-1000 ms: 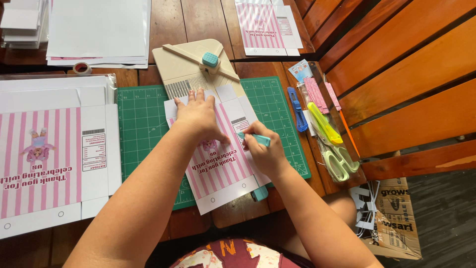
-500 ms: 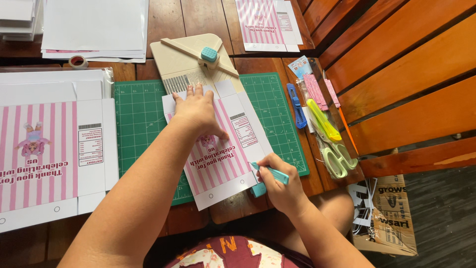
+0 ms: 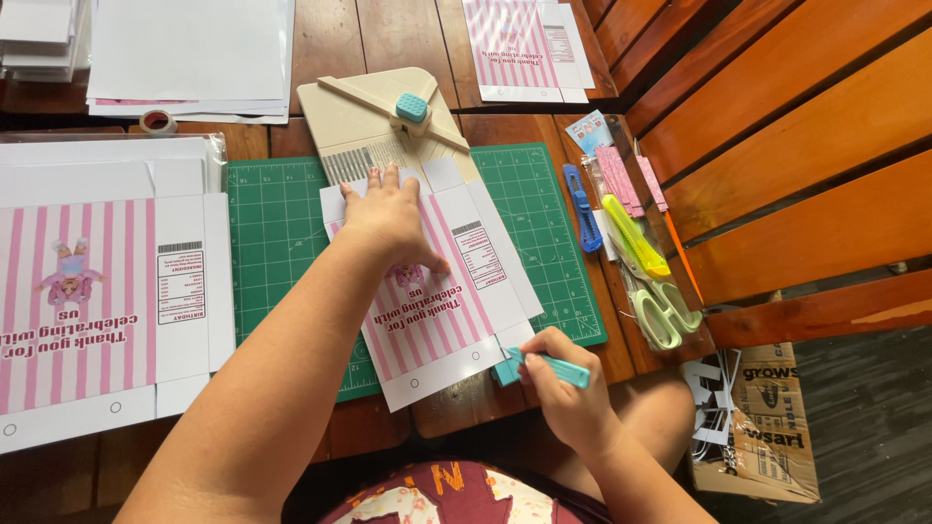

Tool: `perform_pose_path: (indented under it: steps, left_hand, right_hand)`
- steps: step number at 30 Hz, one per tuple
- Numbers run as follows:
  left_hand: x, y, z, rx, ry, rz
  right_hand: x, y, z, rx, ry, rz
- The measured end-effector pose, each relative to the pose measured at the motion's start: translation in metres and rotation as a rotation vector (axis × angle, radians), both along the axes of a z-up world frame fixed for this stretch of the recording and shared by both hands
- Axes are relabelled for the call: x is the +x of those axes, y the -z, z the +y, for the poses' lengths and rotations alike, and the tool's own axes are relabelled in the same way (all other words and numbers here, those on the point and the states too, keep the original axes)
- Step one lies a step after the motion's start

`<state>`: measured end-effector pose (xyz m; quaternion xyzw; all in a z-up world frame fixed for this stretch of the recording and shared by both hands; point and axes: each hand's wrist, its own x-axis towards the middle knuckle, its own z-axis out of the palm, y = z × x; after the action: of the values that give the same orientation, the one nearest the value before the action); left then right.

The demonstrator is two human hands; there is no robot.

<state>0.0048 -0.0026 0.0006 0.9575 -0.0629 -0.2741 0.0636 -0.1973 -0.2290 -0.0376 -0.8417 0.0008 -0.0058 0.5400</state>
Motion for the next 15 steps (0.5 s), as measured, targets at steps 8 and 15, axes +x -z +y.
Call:
perform_pose_path:
  steps: [8,15]
  left_hand:
    - [-0.008,-0.004,0.002,-0.093,0.012,-0.143]
    - [-0.008,0.011,-0.028,-0.057,0.219,-0.012]
  right_hand:
    - [0.030,0.025,-0.055,0.140,0.124,-0.069]
    - [0.064,0.044,-0.051,0.201,0.320,0.336]
